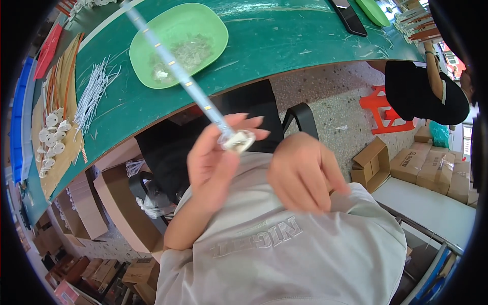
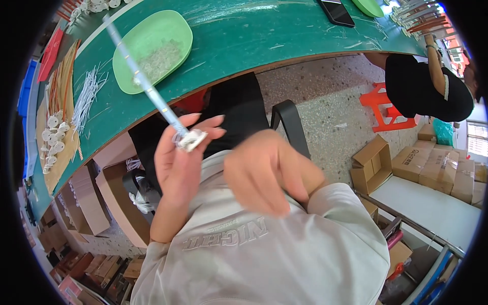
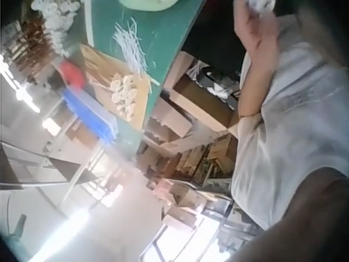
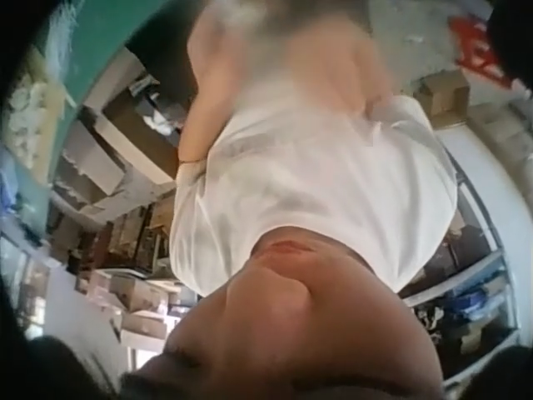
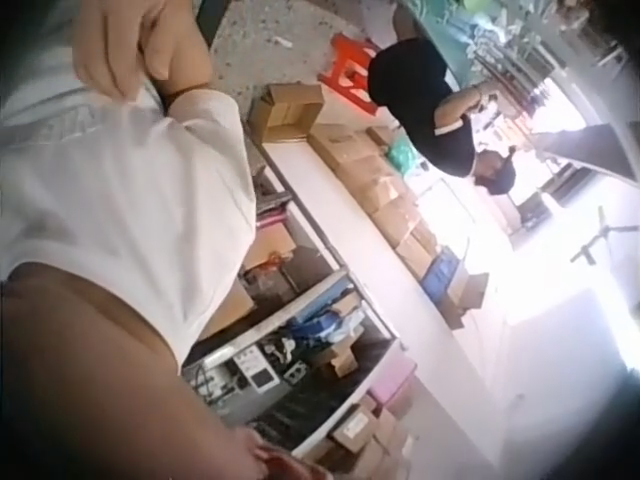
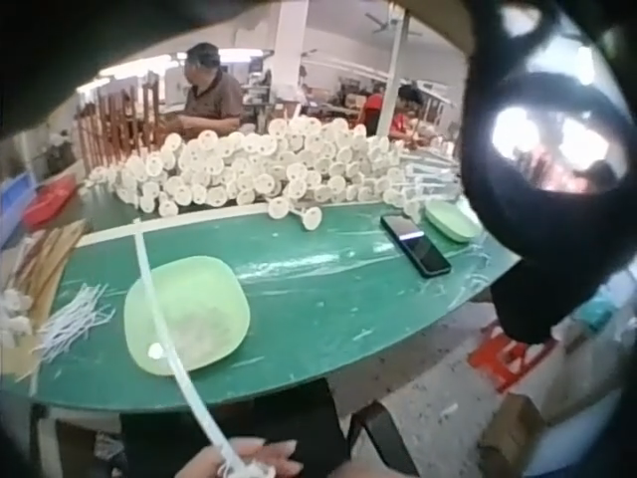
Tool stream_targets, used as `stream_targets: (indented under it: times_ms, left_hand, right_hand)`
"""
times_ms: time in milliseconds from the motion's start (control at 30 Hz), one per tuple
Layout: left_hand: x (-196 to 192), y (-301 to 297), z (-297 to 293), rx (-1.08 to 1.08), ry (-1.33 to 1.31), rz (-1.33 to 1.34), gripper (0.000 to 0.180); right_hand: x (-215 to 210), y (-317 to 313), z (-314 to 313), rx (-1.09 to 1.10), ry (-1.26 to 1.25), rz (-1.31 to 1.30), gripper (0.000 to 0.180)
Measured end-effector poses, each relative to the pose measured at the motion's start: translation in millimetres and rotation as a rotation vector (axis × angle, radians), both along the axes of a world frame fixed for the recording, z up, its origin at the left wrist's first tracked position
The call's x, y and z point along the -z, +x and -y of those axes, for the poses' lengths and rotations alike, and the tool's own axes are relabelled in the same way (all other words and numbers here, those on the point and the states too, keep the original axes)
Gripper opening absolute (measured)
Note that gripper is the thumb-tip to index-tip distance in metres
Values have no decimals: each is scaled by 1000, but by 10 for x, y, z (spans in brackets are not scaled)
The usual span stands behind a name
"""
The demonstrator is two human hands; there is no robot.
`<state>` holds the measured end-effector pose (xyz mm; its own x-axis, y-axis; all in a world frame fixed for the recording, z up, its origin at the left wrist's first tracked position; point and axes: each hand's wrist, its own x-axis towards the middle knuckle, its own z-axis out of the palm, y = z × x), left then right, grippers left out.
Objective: Assembling LED light strips onto circular plastic bases by manually fastening components.
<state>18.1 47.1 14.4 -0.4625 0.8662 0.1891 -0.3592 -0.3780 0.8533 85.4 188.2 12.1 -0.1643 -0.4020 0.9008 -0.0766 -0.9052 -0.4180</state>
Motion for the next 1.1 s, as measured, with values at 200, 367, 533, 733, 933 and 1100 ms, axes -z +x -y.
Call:
stream_targets:
  times_ms: [200,367,533,733,933,1100]
  left_hand:
    - [-194,231,-144,368,96,262,49]
    - [-322,126,64,176,224,0,49]
    - [-164,-73,240,70,-79,-112,45]
    - [-120,-30,249,-129,-285,-414,43]
    - [-154,-74,218,-369,-238,-928,37]
    - [-114,-74,231,-356,-244,-917,40]
  right_hand:
    - [-370,-58,397,-121,178,-238,25]
    - [3,105,-85,343,306,83,24]
    - [-223,512,-343,1112,215,628,11]
    - [-544,494,25,1886,634,689,14]
    - [-443,431,88,1815,853,588,15]
    - [-348,355,132,1876,766,371,18]
